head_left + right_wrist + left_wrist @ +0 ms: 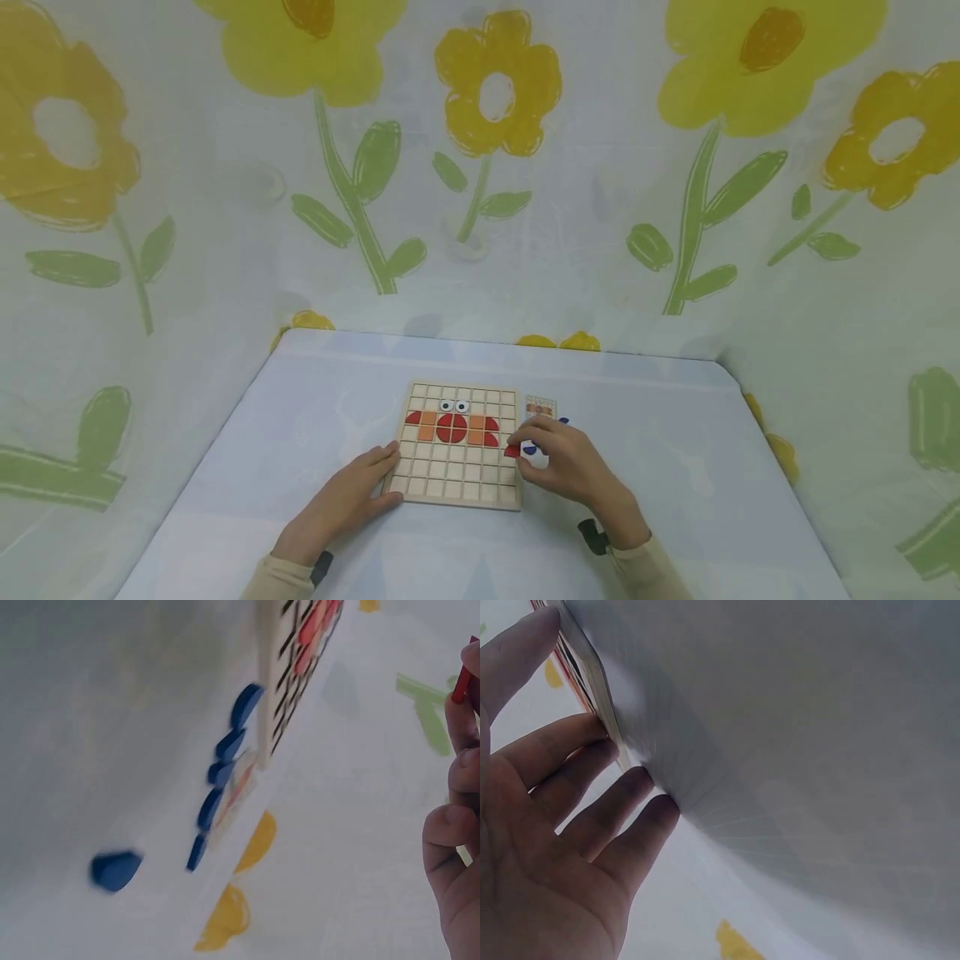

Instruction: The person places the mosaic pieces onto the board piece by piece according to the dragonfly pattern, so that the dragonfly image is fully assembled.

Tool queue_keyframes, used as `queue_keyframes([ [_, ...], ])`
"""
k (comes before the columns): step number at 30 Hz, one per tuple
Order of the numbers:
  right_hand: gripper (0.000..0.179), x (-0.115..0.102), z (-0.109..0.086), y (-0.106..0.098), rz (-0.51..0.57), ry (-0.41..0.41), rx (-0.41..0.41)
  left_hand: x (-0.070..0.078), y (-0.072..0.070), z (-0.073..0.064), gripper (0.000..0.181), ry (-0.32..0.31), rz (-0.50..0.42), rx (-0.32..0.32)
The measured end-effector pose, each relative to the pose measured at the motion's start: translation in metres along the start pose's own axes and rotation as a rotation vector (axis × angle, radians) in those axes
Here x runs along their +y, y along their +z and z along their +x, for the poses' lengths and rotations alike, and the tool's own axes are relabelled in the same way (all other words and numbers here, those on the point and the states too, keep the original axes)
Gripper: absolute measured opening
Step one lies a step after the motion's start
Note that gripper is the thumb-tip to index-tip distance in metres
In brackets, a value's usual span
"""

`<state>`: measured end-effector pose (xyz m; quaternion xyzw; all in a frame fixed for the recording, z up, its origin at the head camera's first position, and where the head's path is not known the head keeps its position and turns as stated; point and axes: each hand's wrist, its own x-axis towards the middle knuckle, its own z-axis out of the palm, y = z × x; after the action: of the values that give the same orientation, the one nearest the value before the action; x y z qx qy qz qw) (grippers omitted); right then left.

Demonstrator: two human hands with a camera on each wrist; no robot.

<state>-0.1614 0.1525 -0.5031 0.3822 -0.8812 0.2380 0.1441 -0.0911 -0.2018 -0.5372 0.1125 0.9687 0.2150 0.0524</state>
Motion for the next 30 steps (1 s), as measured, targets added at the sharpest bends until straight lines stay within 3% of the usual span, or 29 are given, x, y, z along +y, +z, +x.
queue_keyframes([
  [5, 0.026, -0.009, 0.023, 0.007, 0.001, -0.088, 0.074, 0.000, 0.000, 0.000, 0.070, -0.001, -0.011, 0.005],
  [19, 0.027, -0.030, 0.089, 0.032, 0.202, -0.219, 0.221, -0.002, 0.001, 0.002, 0.070, 0.003, -0.004, -0.001],
  [24, 0.025, -0.036, 0.107, 0.048, 0.241, -0.200, 0.197, -0.005, 0.003, 0.003, 0.071, 0.021, 0.006, 0.005],
  [30, 0.024, -0.040, 0.122, 0.068, 0.176, -0.103, 0.065, -0.007, 0.004, 0.003, 0.070, 0.028, 0.009, 0.008],
])
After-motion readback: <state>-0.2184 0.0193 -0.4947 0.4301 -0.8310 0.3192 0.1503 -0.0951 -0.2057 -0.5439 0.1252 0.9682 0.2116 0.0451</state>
